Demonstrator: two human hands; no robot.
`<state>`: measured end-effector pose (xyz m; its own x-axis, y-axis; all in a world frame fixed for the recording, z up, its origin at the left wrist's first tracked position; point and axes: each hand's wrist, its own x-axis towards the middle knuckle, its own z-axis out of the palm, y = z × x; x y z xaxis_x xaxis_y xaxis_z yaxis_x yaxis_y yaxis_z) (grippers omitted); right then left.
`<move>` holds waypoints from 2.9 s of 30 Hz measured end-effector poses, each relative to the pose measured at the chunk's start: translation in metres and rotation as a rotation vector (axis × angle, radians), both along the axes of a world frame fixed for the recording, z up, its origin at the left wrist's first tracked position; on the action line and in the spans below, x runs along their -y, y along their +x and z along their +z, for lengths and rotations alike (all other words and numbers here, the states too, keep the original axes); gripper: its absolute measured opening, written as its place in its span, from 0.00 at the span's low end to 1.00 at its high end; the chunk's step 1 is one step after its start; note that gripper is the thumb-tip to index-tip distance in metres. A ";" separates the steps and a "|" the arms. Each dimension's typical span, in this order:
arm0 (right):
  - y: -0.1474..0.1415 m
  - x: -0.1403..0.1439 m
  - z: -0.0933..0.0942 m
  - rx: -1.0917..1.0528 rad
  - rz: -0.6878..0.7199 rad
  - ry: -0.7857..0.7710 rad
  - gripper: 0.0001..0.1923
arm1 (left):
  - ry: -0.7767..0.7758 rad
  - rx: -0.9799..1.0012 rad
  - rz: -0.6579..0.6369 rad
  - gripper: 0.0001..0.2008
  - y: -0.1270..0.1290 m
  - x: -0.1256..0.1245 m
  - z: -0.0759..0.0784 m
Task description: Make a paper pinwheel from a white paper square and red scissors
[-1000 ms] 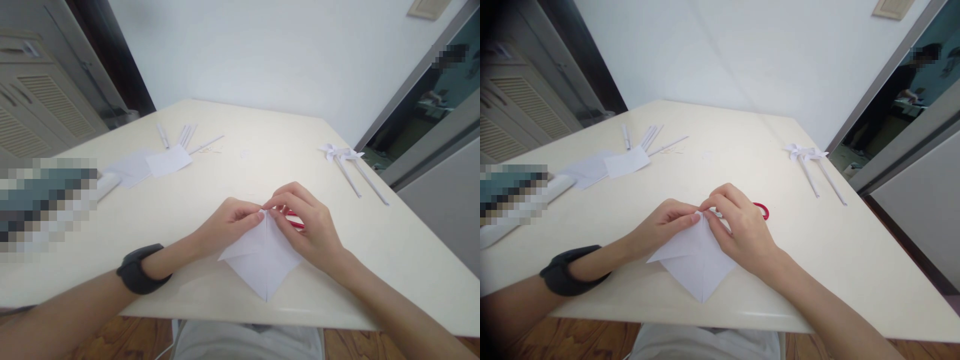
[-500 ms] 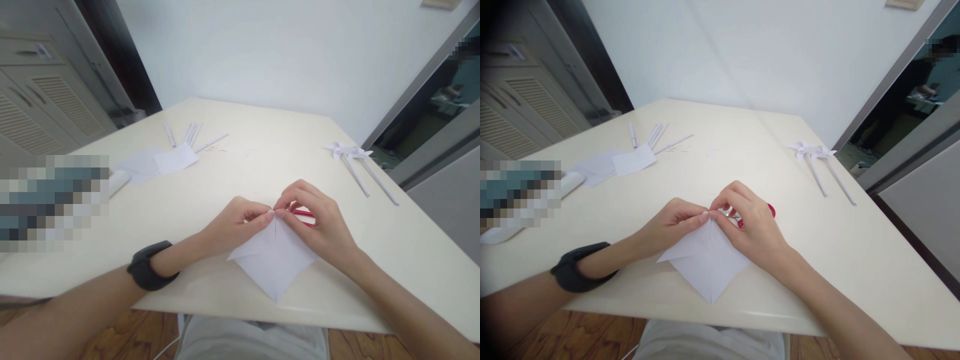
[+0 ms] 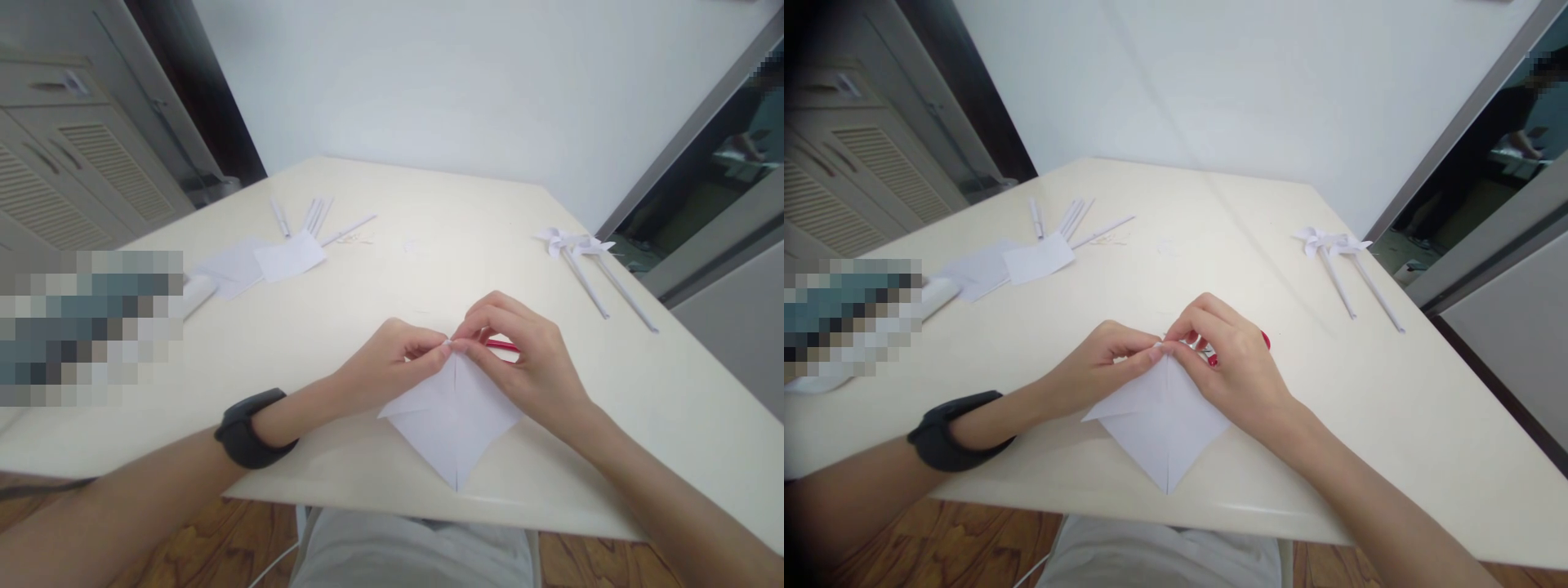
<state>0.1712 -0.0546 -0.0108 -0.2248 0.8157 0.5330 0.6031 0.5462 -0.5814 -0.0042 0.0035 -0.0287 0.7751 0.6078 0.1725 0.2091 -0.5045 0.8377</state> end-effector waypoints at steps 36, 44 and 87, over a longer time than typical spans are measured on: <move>0.000 0.002 -0.005 -0.006 0.018 -0.098 0.02 | 0.067 -0.028 -0.026 0.18 0.001 -0.003 -0.004; -0.001 0.001 -0.004 0.016 0.010 -0.121 0.04 | 0.058 -0.029 -0.040 0.17 0.002 -0.003 -0.003; 0.004 -0.001 0.001 -0.052 0.044 -0.353 0.04 | 0.003 -0.027 -0.038 0.17 0.001 -0.002 -0.001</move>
<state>0.1751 -0.0533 -0.0099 -0.2442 0.9416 0.2317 0.5483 0.3312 -0.7680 -0.0033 0.0051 -0.0298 0.8020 0.5774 0.1529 0.2126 -0.5151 0.8303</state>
